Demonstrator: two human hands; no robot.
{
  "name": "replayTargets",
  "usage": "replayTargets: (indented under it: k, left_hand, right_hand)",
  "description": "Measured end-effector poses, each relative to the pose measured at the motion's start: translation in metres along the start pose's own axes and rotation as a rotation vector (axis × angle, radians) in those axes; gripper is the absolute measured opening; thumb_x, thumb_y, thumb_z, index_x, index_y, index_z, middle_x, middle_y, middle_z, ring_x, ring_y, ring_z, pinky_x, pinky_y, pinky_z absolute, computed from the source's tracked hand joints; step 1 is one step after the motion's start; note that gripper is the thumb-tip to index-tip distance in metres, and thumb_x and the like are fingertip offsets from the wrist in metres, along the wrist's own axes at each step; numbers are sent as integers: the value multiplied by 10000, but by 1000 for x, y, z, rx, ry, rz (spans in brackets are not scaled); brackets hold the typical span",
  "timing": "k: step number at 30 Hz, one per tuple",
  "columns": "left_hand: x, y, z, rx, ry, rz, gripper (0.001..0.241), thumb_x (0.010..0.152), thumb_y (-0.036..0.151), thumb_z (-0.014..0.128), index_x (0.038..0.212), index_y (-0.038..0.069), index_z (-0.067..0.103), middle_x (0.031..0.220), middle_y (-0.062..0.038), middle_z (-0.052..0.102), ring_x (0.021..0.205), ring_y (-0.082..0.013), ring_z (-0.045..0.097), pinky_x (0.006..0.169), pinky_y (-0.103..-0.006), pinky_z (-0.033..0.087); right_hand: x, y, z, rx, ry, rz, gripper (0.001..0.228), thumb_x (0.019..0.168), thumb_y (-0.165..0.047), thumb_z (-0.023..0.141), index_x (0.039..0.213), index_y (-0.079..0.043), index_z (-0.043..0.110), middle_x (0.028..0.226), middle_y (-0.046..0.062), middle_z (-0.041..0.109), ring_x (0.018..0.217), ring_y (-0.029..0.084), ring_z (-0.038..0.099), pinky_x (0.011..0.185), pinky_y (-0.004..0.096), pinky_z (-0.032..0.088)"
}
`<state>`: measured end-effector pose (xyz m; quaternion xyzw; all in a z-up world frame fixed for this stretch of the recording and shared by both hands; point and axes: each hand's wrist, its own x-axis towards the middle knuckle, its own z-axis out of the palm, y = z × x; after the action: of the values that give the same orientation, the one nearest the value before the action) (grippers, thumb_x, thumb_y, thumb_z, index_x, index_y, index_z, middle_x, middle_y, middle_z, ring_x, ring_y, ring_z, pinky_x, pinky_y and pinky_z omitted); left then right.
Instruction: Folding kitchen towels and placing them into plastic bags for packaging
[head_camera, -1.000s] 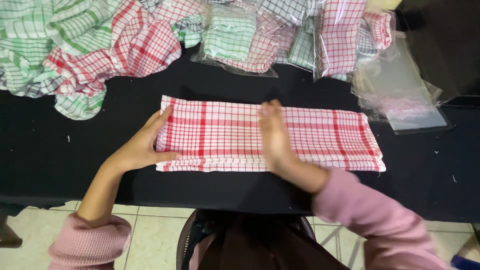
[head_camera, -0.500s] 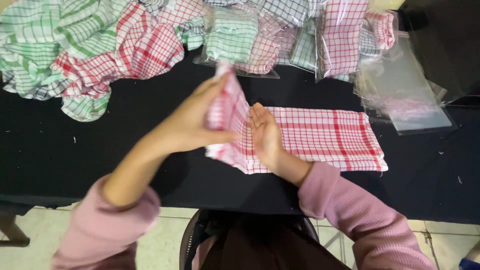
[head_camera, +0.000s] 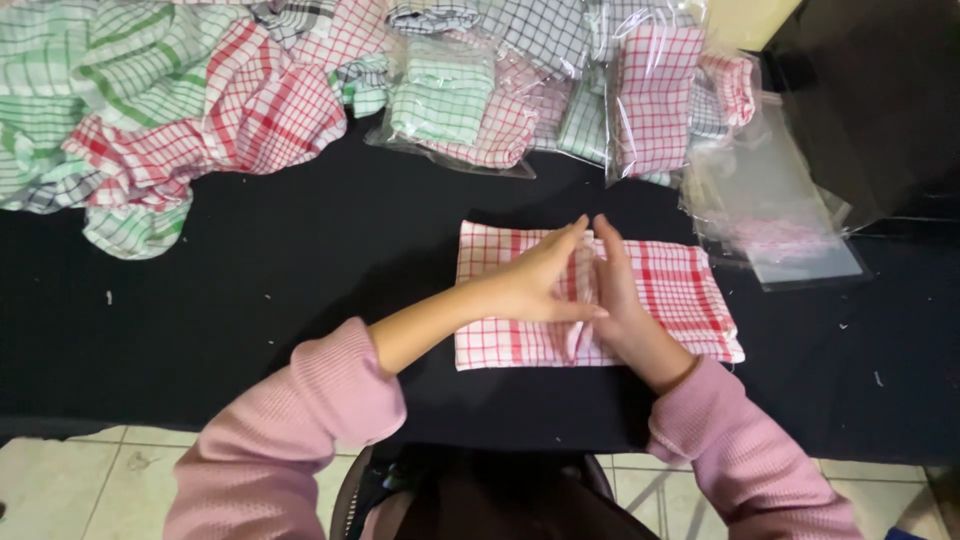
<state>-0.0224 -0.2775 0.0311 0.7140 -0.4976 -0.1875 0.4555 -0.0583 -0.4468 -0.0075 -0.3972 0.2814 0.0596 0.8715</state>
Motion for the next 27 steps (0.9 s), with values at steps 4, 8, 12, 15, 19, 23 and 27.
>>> replayTargets:
  k: [4, 8, 12, 15, 19, 23, 27]
  left_hand:
    - [-35, 7, -19, -20, 221, 122, 811, 919, 298, 753, 1537, -20, 336, 1454, -278, 456, 1330, -427, 536, 936, -401, 612]
    - [-65, -26, -41, 533, 316, 146, 438, 963, 255, 639, 1358, 68, 608, 1356, -120, 593, 1268, -320, 585, 948, -413, 536]
    - [-59, -67, -59, 568, 375, 39, 431, 997, 219, 581, 1412, 104, 584, 1376, -107, 586, 1319, -352, 519, 991, -477, 481]
    - [-39, -83, -77, 368, 268, 101, 359, 1039, 198, 541, 1368, 74, 614, 1217, -149, 698, 1228, -400, 598, 1008, -520, 486]
    - [-31, -71, -84, 291, 203, 60, 329, 1038, 230, 551, 1318, 88, 648, 1079, -160, 743, 1147, -393, 639, 948, -511, 527]
    - [-34, -73, -90, 327, 115, -55, 332, 1053, 338, 513, 1293, 154, 651, 1026, -132, 761, 1123, -368, 655, 984, -523, 481]
    - [-38, -80, -95, 337, 129, -116, 304, 1071, 309, 469, 1286, 168, 631, 964, -128, 757, 1103, -363, 656, 984, -522, 469]
  right_hand:
    - [-17, 4, 8, -256, 48, -2, 548, 924, -390, 668, 1304, 0, 609, 1110, 191, 690, 929, 361, 720, 795, 539, 607]
    - [-30, 0, 8, -581, 74, -154, 540, 918, -114, 659, 1435, -52, 517, 1206, 195, 676, 1039, 343, 706, 843, 559, 597]
    - [-21, -6, -5, -684, 41, -217, 588, 940, -115, 654, 1489, -25, 465, 1249, 194, 643, 1062, 338, 692, 829, 543, 605]
    - [-61, -14, 30, -586, 45, -203, 684, 867, -83, 723, 1486, -5, 443, 1228, 216, 652, 1030, 338, 704, 801, 554, 599]
    - [-49, -17, 7, -635, -35, -266, 821, 734, 5, 813, 1462, 23, 435, 1190, 197, 635, 1009, 320, 676, 809, 511, 606]
    - [-28, -17, -38, -592, -161, -256, 890, 804, 141, 675, 1576, -100, 302, 1172, 240, 644, 981, 362, 706, 770, 514, 618]
    - [-14, -22, -67, -680, -122, -289, 880, 905, 135, 555, 1642, -196, 207, 1151, 280, 614, 984, 393, 697, 761, 507, 626]
